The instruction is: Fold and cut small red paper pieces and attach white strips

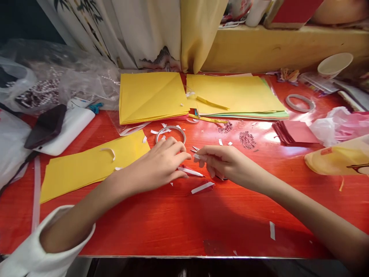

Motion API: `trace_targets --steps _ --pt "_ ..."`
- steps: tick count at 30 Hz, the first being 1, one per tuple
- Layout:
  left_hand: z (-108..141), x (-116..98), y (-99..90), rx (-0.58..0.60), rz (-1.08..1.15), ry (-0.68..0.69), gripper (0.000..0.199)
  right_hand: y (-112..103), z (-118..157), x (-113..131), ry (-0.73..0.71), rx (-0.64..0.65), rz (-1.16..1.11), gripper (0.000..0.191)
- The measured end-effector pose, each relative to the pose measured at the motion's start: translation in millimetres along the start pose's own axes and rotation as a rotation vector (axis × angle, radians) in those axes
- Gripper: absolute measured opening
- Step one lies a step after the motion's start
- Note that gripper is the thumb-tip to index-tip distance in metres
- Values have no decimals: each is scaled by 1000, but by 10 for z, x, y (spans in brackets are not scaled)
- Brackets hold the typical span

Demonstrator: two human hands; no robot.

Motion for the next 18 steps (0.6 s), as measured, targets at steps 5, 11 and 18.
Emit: trace_targets --steps 5,11,18 --pt "-52 -28 -47 -94 402 -117 22 -24 176 -40 -28 -35 26 22" --pt "-69 -106 -84 -190 470 -121 15 -19 209 57 -84 -76 97 19" --pt "-29 -196 -211 -318 341 -26 16 -33 205 78 -39 -113 54 27"
Point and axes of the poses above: each hand's wrist, its own z-axis away from the middle knuckle, its own y-axis out of the palm, x = y × z, the point moved 10 cm from there along -z, towards the middle knuckle, and after that the axes turned 1 degree about x, right-handed, at the moved point
